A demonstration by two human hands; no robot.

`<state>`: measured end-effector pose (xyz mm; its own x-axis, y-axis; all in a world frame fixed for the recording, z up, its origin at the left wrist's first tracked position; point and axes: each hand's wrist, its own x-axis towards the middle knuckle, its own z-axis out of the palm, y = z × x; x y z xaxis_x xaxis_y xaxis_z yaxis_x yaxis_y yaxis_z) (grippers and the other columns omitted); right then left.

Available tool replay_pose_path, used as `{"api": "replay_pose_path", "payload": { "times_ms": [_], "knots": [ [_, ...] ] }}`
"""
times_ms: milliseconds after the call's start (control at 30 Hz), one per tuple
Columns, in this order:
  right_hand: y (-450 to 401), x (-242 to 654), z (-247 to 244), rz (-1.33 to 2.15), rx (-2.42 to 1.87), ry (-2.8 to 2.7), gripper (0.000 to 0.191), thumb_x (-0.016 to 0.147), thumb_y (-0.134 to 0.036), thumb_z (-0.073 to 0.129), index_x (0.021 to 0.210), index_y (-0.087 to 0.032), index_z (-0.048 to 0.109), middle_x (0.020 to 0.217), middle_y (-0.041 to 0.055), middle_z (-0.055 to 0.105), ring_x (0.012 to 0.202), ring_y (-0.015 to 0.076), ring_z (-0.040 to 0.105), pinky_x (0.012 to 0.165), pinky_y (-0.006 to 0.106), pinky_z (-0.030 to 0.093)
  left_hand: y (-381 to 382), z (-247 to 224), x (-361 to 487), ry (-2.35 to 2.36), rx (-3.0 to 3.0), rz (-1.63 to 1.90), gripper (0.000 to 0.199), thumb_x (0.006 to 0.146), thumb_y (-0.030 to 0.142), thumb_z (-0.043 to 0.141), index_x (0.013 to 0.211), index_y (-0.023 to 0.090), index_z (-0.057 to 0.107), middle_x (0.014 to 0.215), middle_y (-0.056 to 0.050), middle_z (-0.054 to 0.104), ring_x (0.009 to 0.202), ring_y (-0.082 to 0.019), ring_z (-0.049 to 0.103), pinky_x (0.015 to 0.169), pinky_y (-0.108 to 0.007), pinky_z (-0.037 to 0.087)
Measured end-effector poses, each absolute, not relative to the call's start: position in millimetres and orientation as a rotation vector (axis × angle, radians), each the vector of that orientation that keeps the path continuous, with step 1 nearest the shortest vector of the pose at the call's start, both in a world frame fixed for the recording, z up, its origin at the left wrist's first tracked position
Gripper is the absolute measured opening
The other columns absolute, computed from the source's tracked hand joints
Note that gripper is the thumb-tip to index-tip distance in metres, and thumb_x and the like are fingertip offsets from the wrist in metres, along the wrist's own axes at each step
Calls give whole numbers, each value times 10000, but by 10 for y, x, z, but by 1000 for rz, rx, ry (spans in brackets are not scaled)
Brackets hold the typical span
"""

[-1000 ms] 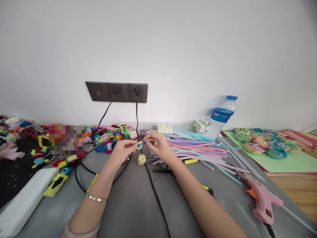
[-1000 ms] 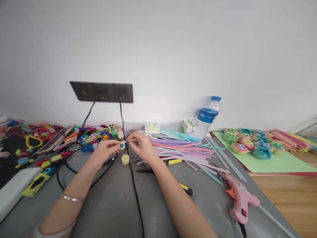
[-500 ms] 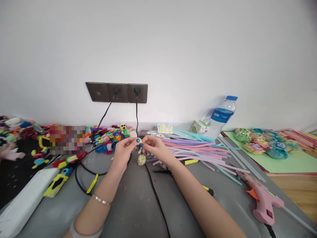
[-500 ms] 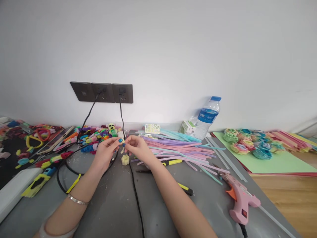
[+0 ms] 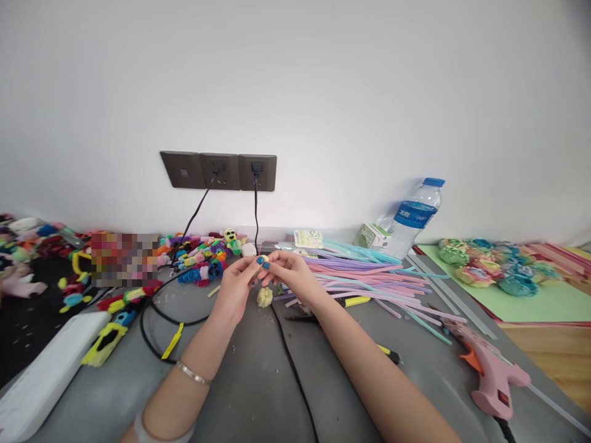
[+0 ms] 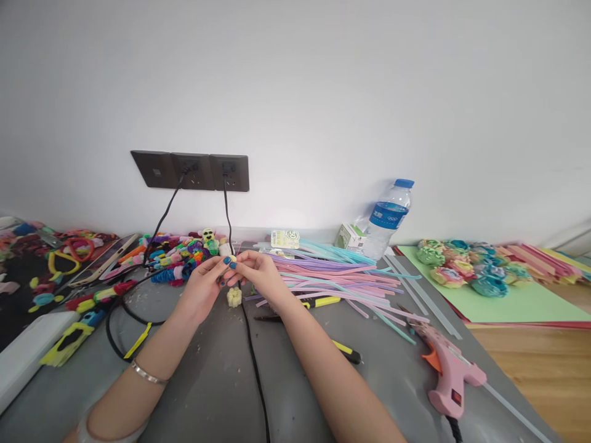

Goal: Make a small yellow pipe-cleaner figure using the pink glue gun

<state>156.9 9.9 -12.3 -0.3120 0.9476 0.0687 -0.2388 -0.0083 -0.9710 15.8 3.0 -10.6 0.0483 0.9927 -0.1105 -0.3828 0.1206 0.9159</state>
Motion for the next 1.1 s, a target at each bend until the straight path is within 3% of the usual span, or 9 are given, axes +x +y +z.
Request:
{"api": "replay_pose_path", "payload": {
  "times_ms": [267, 433, 633, 1100],
  "knots": [
    [131, 1628, -105, 1626, -818, -1008, 403, 648, -472, 830, 787, -189, 578, 700, 21, 729, 580, 128, 662, 512, 215, 382, 80, -84, 33, 924, 976, 1232, 380, 593, 387, 863, 899, 182, 769, 846, -44, 692, 700, -120, 549, 600, -237, 412],
    [144, 1651, -95, 1693, -779, -925, 409, 606, -443, 864, 771, -192, 586, 690, -5, 700, 592, 115, 639, 531, 212, 388, 93, -57, 7, 912, 1035, 1234, 318, 579, 364, 876, 793, 165, 751, 751, -25, 674, 665, -102, 541, 590, -209, 419],
    [140, 1649, -98, 1663, -803, -1028, 398, 585, -453, 875, 732, -194, 611, 611, -54, 568, 542, 78, 504, 535, 226, 336, 95, -59, 36, 857, 920, 1306, 380, 522, 373, 906, 777, 177, 704, 709, 10, 652, 649, -95, 579, 578, -187, 422],
    [144, 1673, -129, 1472, -861, -1309, 335, 717, -480, 763, 744, -191, 596, 702, -25, 544, 621, 109, 455, 598, 261, 323, 98, -51, -2, 998, 1094, 1280, 298, 621, 380, 827, 808, 180, 708, 643, 9, 638, 596, -106, 581, 518, -194, 376]
  ]
}}
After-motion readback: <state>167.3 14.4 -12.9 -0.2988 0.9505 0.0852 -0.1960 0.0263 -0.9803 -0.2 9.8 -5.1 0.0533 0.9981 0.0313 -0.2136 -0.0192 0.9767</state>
